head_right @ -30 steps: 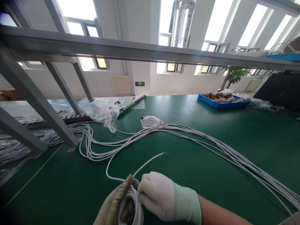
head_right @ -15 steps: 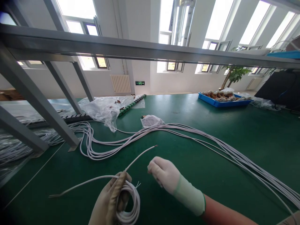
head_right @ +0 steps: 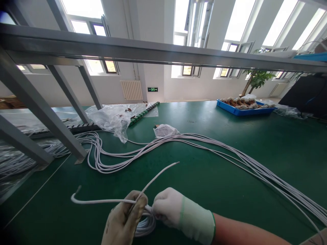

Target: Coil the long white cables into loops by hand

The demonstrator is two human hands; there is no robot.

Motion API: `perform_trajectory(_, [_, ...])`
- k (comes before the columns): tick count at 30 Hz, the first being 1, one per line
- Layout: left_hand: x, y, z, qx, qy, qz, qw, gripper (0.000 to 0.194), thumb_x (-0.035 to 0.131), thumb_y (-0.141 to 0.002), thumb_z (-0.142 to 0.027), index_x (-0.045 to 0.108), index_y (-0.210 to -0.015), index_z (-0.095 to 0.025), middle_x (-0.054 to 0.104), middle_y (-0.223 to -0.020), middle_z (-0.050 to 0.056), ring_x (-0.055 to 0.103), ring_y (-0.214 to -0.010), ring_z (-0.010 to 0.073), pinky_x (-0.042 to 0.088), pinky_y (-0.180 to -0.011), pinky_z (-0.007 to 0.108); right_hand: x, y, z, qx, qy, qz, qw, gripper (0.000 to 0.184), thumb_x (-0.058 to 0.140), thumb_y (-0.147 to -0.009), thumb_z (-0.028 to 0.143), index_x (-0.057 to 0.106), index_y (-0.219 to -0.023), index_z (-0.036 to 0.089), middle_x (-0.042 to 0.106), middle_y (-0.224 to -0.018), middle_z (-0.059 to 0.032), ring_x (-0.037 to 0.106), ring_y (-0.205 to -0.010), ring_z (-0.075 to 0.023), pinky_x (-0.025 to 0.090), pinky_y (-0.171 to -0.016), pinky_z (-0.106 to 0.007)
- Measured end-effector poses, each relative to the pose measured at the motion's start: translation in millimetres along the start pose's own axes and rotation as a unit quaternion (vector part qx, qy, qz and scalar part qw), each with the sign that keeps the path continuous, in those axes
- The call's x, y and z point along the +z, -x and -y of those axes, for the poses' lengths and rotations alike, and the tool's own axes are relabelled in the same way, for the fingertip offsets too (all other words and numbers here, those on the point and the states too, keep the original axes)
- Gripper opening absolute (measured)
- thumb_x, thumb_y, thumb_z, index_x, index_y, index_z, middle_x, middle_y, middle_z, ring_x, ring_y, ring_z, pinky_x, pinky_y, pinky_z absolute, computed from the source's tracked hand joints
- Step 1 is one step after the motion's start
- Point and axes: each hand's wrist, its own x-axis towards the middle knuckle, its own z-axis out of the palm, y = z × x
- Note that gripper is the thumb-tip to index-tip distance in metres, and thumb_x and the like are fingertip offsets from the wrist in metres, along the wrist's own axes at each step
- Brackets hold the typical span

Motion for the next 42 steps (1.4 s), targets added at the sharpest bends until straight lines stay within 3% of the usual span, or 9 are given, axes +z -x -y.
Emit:
perform_trajectory(5, [-5.3, 0.5, 2.6, -0.061, 0.089, -0.002, 0.994, 0.029, 0.064, -0.090, -0.051, 0.068, -0.092, -0.023, 0.065, -0.071, 0.002, 0.053, -0.061, 0.0179, 0.044, -0.058, 0.027, -12.7, 6.1, -3.6, -0.118, 0.050, -0.115, 0.985, 0.025, 0.047, -0.099, 0.037, 0.060, -0.089, 0.019, 0.054, -0.070, 0.0011, 0.047, -0.056, -0.0143, 0.043, -0.053, -0.027])
perform_trajectory(12, [-7.7, -3.3, -5.0, -0.101, 0.150, 0.019, 0.983, 0.024, 0.067, -0.090, -0.045, 0.070, -0.089, -0.021, 0.059, -0.066, 0.000, 0.050, -0.059, 0.0172, 0.046, -0.058, 0.027, -16.1, 9.7, -11.6, -0.420, 0.370, -0.135, 0.818, 0.020, 0.050, -0.103, 0.031, 0.067, -0.103, 0.020, 0.061, -0.094, -0.0059, 0.051, -0.077, -0.0187, 0.041, -0.066, -0.031])
perform_trajectory(17, [2.8, -0.2, -1.7, -0.023, 0.032, 0.007, 0.999, 0.036, 0.067, -0.086, -0.060, 0.066, -0.080, -0.024, 0.063, -0.069, 0.002, 0.056, -0.067, 0.0213, 0.045, -0.063, 0.030, -0.3, 2.6, -5.6, -0.221, 0.284, -0.156, 0.920, 0.025, 0.048, -0.101, 0.029, 0.056, -0.081, 0.019, 0.053, -0.078, -0.0015, 0.047, -0.070, -0.0171, 0.039, -0.065, -0.031])
perform_trajectory(21, [4.3, 2.2, 2.4, 0.024, -0.038, 0.005, 0.999, 0.042, 0.061, -0.087, -0.065, 0.065, -0.080, -0.025, 0.064, -0.072, 0.003, 0.060, -0.073, 0.0236, 0.044, -0.065, 0.032, -5.6, 0.3, -4.3, -0.047, 0.123, -0.034, 0.991, 0.030, 0.046, -0.101, 0.032, 0.055, -0.075, 0.019, 0.049, -0.065, 0.0031, 0.046, -0.057, -0.0136, 0.038, -0.053, -0.025])
perform_trajectory(27, [-7.4, 1.0, -9.2, -0.073, 0.125, -0.005, 0.989, 0.023, 0.068, -0.087, -0.046, 0.066, -0.088, -0.023, 0.060, -0.069, -0.001, 0.051, -0.061, 0.0171, 0.043, -0.058, 0.027, -21.6, 8.7, -9.9, -0.305, 0.270, -0.150, 0.901, 0.027, 0.053, -0.102, 0.032, 0.065, -0.122, 0.020, 0.063, -0.104, -0.0081, 0.058, -0.085, -0.0210, 0.050, -0.074, -0.033])
perform_trajectory(32, [-6.0, -0.5, -11.4, -0.110, 0.176, 0.027, 0.978, 0.022, 0.068, -0.087, -0.044, 0.066, -0.080, -0.023, 0.061, -0.070, 0.001, 0.055, -0.064, 0.0190, 0.046, -0.061, 0.029, -15.0, 6.8, -9.1, -0.400, 0.390, -0.124, 0.820, 0.026, 0.049, -0.103, 0.035, 0.066, -0.094, 0.018, 0.061, -0.091, -0.0069, 0.050, -0.077, -0.0196, 0.042, -0.071, -0.035])
perform_trajectory(37, [-1.2, 0.5, 0.0, 0.009, -0.002, 0.003, 1.000, 0.044, 0.064, -0.084, -0.070, 0.062, -0.078, -0.026, 0.062, -0.071, 0.002, 0.056, -0.070, 0.0229, 0.046, -0.063, 0.031, -5.9, -1.0, -15.3, -0.167, 0.038, 0.017, 0.985, 0.026, 0.046, -0.094, 0.027, 0.046, -0.069, 0.022, 0.041, -0.061, 0.0042, 0.040, -0.052, -0.0131, 0.034, -0.049, -0.026])
perform_trajectory(39, [-0.8, 0.9, 2.4, 0.020, -0.020, 0.007, 1.000, 0.047, 0.061, -0.084, -0.072, 0.060, -0.077, -0.026, 0.061, -0.071, 0.002, 0.054, -0.068, 0.0220, 0.044, -0.061, 0.030, -6.3, -3.0, -19.1, -0.087, -0.109, 0.098, 0.985, 0.024, 0.045, -0.091, 0.025, 0.041, -0.068, 0.023, 0.033, -0.054, 0.0076, 0.030, -0.043, -0.0111, 0.026, -0.041, -0.024])
perform_trajectory(42, [-2.9, 0.9, -2.0, -0.061, 0.083, 0.011, 0.995, 0.043, 0.060, -0.087, -0.067, 0.063, -0.085, -0.024, 0.057, -0.066, -0.001, 0.043, -0.056, 0.0163, 0.036, -0.054, 0.027, -9.7, -0.9, -20.9, -0.129, -0.058, -0.040, 0.989, 0.023, 0.044, -0.097, 0.029, 0.053, -0.078, 0.020, 0.046, -0.062, 0.0041, 0.040, -0.050, -0.0127, 0.036, -0.047, -0.025])
